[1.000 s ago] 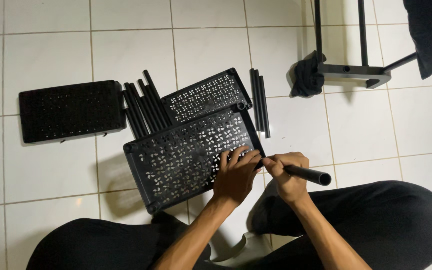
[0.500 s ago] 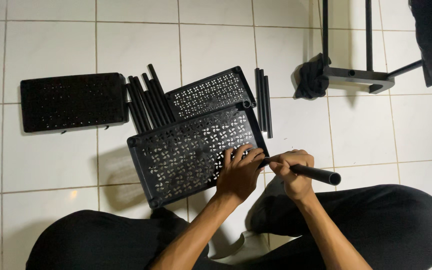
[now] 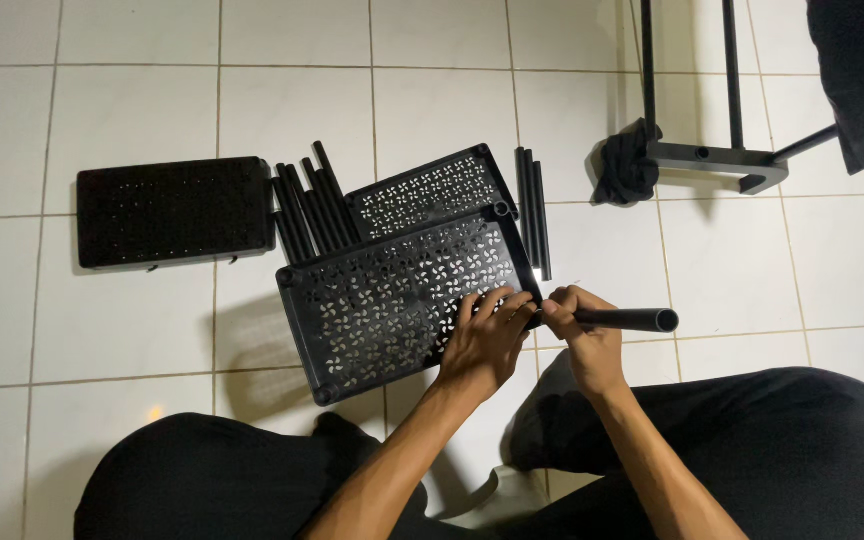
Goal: The person inserts black cylindrical rods into the corner holes of a perforated black plastic tray to form legs. They adjust the tray orientation and continue inserting rods into the remaining corners, then lift and inspect the assembled tray.
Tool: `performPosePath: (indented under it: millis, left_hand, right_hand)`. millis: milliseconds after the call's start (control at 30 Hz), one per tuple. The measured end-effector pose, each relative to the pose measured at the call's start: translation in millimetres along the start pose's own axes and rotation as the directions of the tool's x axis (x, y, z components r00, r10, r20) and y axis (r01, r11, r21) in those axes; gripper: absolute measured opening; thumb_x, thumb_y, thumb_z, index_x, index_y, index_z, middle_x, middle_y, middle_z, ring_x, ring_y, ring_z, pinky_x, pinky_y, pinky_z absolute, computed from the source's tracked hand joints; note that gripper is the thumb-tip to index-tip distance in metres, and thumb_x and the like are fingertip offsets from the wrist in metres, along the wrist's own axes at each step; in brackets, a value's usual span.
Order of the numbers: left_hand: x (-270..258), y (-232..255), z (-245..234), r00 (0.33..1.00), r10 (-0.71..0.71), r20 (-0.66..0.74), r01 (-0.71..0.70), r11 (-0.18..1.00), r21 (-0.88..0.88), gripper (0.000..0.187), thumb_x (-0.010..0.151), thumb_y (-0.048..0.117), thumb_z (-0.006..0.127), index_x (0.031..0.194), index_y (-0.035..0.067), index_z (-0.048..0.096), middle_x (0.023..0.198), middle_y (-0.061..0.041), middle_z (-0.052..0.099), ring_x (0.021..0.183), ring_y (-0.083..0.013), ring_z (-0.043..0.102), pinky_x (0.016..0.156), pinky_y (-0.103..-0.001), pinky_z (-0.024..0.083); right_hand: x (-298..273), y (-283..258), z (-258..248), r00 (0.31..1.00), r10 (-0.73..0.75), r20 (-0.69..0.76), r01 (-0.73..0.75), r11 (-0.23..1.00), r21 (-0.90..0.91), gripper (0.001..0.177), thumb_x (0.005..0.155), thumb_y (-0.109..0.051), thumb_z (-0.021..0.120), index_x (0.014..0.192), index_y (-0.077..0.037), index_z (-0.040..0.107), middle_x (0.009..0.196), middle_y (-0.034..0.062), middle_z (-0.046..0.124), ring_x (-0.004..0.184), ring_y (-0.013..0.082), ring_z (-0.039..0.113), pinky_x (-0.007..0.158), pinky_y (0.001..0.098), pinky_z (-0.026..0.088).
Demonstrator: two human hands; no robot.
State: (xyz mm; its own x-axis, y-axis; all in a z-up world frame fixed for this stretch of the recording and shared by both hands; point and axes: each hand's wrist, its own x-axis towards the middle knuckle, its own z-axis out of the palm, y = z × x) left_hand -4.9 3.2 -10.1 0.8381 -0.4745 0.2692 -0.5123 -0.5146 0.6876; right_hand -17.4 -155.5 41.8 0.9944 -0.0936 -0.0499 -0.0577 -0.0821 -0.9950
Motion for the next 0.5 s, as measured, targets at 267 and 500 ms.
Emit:
performPosePath:
  millis: [267,500]
  left_hand:
    - [6,6,2,0.991,-0.074,0.109,0.077,0.997,-0.018,0.029,0.095,0.021,0.066,0.12,0.005,0.068,0.136,-0.006,0.063,0.133,-0.0271,0.051,0.112,-0.053,0.034]
    - [9,7,-3,0.978,-0.111,0.175,0.118,0.993,-0.03,0.03,0.098,0.02,0.061,0.122,0.005,0.069,0.135,-0.004,0.063,0.134,-0.027,0.048,0.11,-0.05,0.031]
  right_hand:
    - [-5,6,2,0.995,-0.08,-0.052,0.076,0.994,-0.081,0.043,0.09,0.001,0.065,0.062,-0.009,0.035,0.059,-0.0012,0.044,0.057,0.007,0.037,0.053,0.0232,0.032]
    - [3,10,5,0.962,-0.271,-0.03,0.261,0.947,-0.189,0.035,0.08,0.008,0.056,0.057,-0.004,0.032,0.049,0.0016,0.04,0.043,0.0089,0.037,0.044,0.026,0.035]
